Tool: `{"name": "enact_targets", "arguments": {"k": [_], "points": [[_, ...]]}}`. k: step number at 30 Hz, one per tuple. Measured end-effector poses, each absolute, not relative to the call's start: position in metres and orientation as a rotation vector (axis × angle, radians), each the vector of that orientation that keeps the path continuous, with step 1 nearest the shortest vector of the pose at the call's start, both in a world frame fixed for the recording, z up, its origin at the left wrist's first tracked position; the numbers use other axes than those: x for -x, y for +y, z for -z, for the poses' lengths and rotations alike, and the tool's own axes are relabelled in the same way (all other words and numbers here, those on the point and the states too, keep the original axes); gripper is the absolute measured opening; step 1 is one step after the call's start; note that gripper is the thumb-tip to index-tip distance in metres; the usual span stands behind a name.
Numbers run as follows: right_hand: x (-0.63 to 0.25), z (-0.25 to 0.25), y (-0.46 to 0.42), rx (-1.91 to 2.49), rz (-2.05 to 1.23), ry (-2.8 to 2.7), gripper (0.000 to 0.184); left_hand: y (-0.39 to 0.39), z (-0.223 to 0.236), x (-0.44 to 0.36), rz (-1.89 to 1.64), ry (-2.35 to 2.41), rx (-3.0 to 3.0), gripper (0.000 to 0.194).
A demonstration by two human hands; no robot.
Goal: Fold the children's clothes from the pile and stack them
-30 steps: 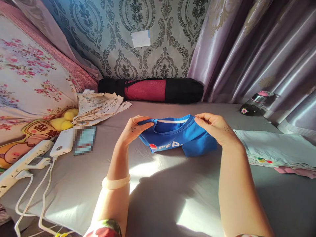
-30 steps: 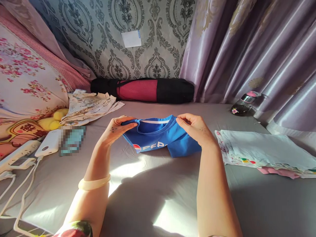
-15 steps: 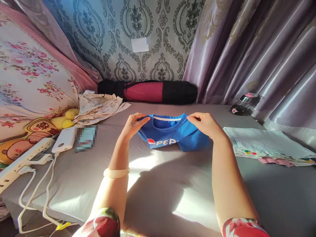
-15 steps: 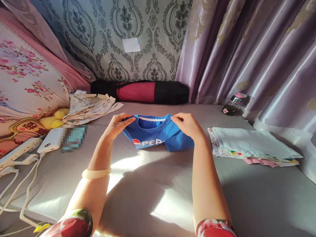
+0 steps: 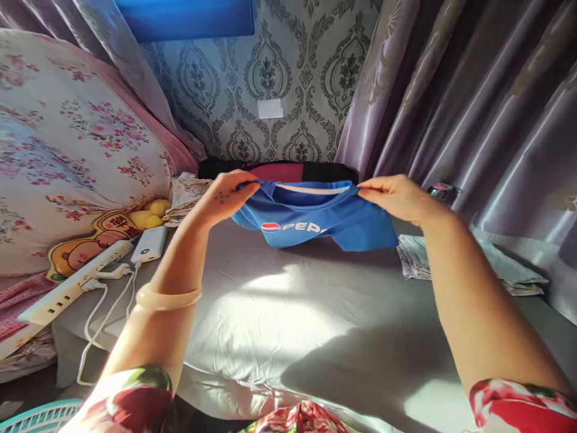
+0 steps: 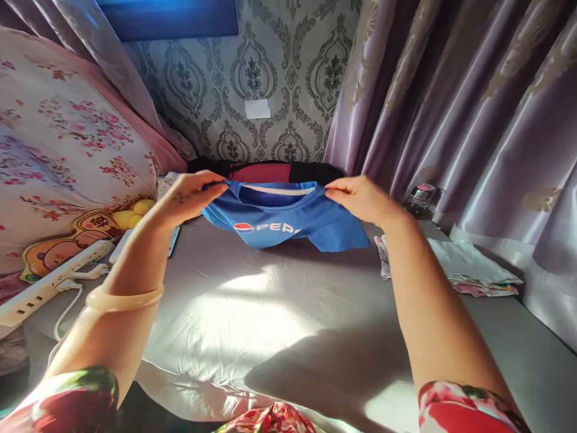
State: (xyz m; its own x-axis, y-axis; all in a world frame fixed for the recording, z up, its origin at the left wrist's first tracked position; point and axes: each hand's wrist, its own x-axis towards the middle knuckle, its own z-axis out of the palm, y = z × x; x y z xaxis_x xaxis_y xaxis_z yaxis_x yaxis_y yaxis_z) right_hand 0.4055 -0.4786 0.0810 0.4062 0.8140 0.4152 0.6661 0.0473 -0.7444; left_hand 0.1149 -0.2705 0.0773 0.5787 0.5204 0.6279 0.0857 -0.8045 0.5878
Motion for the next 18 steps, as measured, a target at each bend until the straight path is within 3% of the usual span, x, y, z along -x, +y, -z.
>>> {"name": "enact_targets", "arguments": {"k": [2,4,6,9,11,14,18], "points": [[-0.399,-0.108,-0.483,1.671,0.063,-1.303,0.028,-0.275,-0.102,-0.107,-1.278,0.481,-2.323,0.017],[-0.394,-0.129,-0.483,1.722,0.346,-1.323,0.038,-0.276,-0.122,-0.105,-1.411,0.508,-2.389,0.044],[-0.392,-0.14,-0.48,1.817,0.548,-1.387,0.041,-0.271,-0.135,-0.108,-1.42,0.556,-2.464,0.053],[-0.395,-0.142,-0.472,1.922,0.681,-1.532,0.028,-0.258,-0.138,-0.118,-1.205,0.572,-2.579,0.028],[-0.4,-0.14,-0.469,1.856,0.811,-1.535,0.023,-0.252,-0.138,-0.126,-1.294,0.571,-2.551,0.018],[-0.408,-0.137,-0.464,1.711,1.006,-1.465,0.029,-0.25,-0.139,-0.137,-1.647,0.578,-2.464,0.017],[-0.421,-0.134,-0.453,1.753,1.022,-1.527,0.032,-0.248,-0.138,-0.151,-1.564,0.562,-2.529,0.015]]}}
